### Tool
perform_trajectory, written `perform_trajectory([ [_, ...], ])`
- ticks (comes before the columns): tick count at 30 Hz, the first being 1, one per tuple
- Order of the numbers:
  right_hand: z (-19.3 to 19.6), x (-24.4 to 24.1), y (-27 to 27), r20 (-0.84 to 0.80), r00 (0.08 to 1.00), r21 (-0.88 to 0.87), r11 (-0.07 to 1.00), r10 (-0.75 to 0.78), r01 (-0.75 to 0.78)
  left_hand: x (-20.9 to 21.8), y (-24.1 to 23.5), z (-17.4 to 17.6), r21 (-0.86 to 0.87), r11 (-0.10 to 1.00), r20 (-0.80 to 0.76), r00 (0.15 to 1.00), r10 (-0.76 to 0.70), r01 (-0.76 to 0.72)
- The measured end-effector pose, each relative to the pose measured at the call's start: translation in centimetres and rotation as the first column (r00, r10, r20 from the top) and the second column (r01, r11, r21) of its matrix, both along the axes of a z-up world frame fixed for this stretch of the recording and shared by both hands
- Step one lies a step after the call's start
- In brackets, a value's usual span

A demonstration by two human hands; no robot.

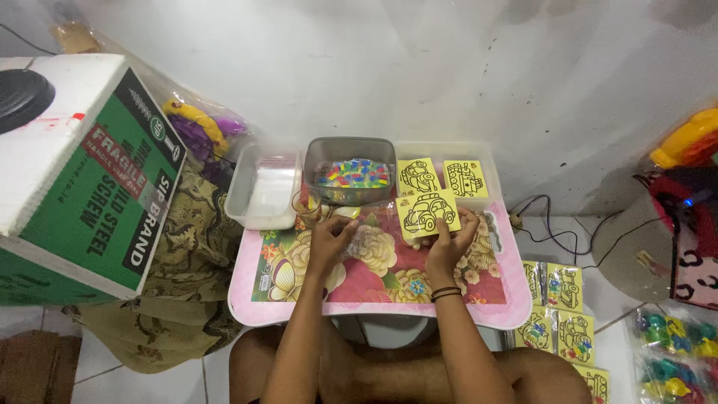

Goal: The person sits on the floor and packs small, colorful plastic pieces into clear plastic bags. They place each filled bag onto a yellow card featuring a vehicle illustration and then arrange the completed packages on the floor.

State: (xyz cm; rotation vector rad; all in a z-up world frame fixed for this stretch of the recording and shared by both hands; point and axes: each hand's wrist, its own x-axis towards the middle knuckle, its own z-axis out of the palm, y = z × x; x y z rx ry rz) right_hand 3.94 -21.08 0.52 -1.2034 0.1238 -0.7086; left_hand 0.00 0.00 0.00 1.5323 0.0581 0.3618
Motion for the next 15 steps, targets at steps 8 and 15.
perform_trajectory([
  [8, -0.9, 0.5, -0.5, -0.010, 0.996, -0.003, 0.996, 0.084, -0.084, 0.3, 0.2, 0.1, 0.035, 0.999, -0.008, 1.000, -0.006, 0.006],
  [15, -1.1, 0.4, -0.1, -0.026, 1.000, -0.047, 0.999, -0.011, 0.009, 0.5, 0.4, 0.2, 0.062, 0.998, 0.009, 0.999, -0.032, 0.031],
])
